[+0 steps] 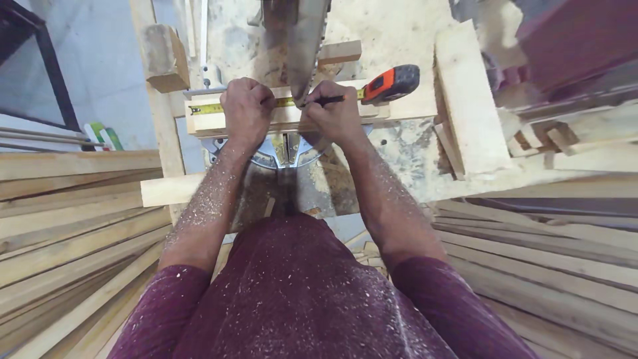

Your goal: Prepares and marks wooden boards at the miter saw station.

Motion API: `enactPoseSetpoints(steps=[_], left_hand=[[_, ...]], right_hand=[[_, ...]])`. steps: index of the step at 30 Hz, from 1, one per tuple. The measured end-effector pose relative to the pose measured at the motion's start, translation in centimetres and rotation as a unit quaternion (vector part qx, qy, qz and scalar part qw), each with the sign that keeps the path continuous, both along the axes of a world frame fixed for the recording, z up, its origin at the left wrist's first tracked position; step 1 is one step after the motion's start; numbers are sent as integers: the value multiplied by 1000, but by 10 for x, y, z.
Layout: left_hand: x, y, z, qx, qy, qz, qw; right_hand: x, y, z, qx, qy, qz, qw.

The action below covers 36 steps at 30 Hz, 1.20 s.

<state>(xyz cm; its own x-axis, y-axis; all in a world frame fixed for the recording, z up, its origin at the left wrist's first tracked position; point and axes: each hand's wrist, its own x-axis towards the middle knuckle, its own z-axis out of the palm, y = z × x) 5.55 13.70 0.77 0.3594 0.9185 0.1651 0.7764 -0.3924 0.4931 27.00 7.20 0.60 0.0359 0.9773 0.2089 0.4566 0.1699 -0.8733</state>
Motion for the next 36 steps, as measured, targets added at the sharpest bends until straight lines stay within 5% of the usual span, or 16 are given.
enactPoseSetpoints(steps=[15,17,19,22,25,30,33,36], left_hand=[[-1,-2,5,-20,19,-6,1000],[-1,-1,6,-12,16,-16,1000],[-2,0,5,-8,10,-17,1000],[-2,1,6,-16,27,-12,999],[0,-2,17,-42,37,-19,998],[-3,-78,68,-2,57,-92,994],[6,-156,68,20,-11,-194,981],[-7,-180,71,80,-127,-216,965]], right_hand=[[4,-2,16,-43,15,20,999],[11,-15,31,56,35,-41,997],[31,-32,45,147,-85,-138,976],[69,-45,51,-1,-254,-214,943],[93,-45,48,-49,-224,-153,961],[54,-104,79,91,-225,-69,968],[23,-145,42,60,-192,-77,977],[38,-174,-16,-78,-147,-106,980]])
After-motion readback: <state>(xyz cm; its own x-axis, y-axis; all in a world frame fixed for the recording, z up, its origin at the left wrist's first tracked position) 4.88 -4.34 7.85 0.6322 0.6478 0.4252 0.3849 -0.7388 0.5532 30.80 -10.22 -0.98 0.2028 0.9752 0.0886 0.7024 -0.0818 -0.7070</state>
